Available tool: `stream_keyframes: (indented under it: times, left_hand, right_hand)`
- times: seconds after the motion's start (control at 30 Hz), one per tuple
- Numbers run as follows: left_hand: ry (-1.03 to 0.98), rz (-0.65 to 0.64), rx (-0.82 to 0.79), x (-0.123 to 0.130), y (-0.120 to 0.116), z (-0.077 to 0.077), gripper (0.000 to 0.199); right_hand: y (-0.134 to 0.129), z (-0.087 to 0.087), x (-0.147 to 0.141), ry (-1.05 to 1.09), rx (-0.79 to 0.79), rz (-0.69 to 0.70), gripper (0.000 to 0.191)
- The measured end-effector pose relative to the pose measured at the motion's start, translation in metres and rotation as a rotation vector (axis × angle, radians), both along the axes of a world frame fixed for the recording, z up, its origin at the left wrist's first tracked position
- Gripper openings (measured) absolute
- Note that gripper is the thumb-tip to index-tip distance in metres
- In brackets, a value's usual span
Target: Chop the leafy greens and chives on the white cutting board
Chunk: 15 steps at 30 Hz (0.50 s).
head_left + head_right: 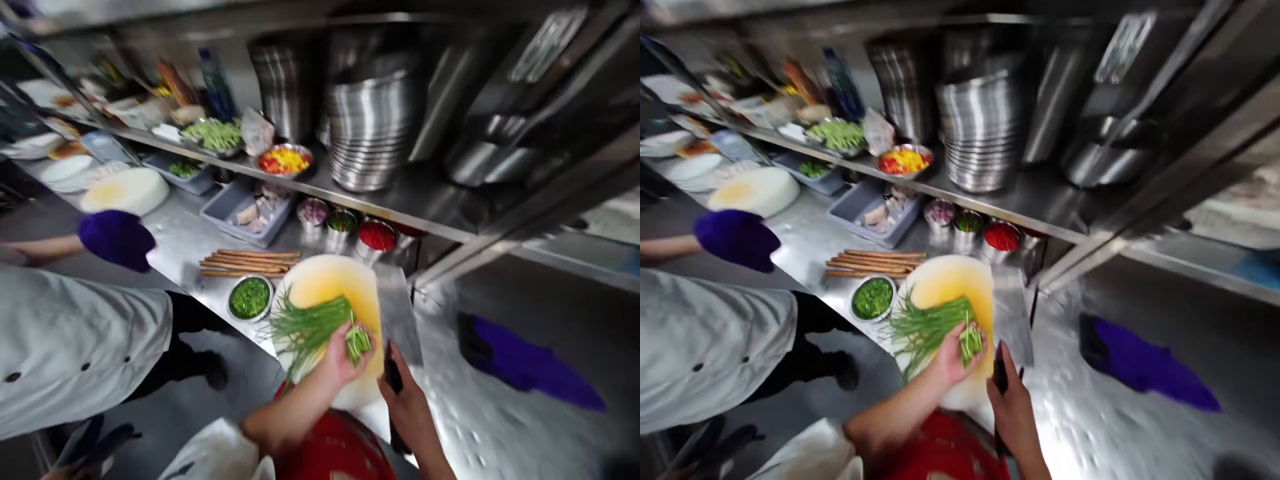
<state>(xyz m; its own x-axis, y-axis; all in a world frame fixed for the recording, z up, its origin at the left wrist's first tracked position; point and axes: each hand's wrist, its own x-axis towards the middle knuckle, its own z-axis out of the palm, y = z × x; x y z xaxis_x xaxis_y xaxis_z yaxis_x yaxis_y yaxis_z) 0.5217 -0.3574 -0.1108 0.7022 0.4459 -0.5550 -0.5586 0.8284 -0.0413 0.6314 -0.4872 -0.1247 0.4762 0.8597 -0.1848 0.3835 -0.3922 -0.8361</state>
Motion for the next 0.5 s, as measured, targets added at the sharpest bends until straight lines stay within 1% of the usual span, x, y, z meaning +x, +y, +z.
stream_keyframes:
  times: [0.07, 0.13, 0.23, 0.3, 0.33, 0.4, 0.43, 0.5]
  left_hand:
    - [0.001, 0.071, -0.043, -0.013, 0.011, 0.005, 0.024]
    - [-0.01, 0.137, -0.073, -0.034, 0.025, 0.012, 0.023]
    - [-0.009, 0.247, -0.081, -0.08, 0.053, 0.024, 0.022]
    - [0.011, 0.327, -0.062, -0.118, 0.082, 0.032, 0.022]
    - [0.035, 0.375, -0.027, -0.138, 0.1, 0.036, 0.022]
    - [0.107, 0.491, 0.07, -0.182, 0.146, 0.042, 0.024]
    - [0.147, 0.551, 0.121, -0.205, 0.173, 0.044, 0.025]
    - [0.192, 0.641, 0.18, -0.254, 0.234, 0.044, 0.029]
  right_hand:
    - [0.009, 0.0, 0.004, -0.006, -0.038, -0.024, 0.084]
    - [0.017, 0.001, 0.008, -0.033, -0.058, -0.043, 0.087]
    - [0.026, 0.004, 0.011, -0.071, -0.107, -0.049, 0.089]
    - [0.033, 0.005, 0.008, -0.076, -0.162, -0.033, 0.092]
    - [0.037, 0.004, 0.005, -0.08, -0.182, -0.027, 0.093]
    - [0.048, 0.001, -0.004, -0.103, -0.205, -0.038, 0.093]
    - [0.055, -0.001, -0.009, -0.119, -0.212, -0.049, 0.093]
    - [0.07, -0.01, -0.02, -0.169, -0.195, -0.09, 0.091]
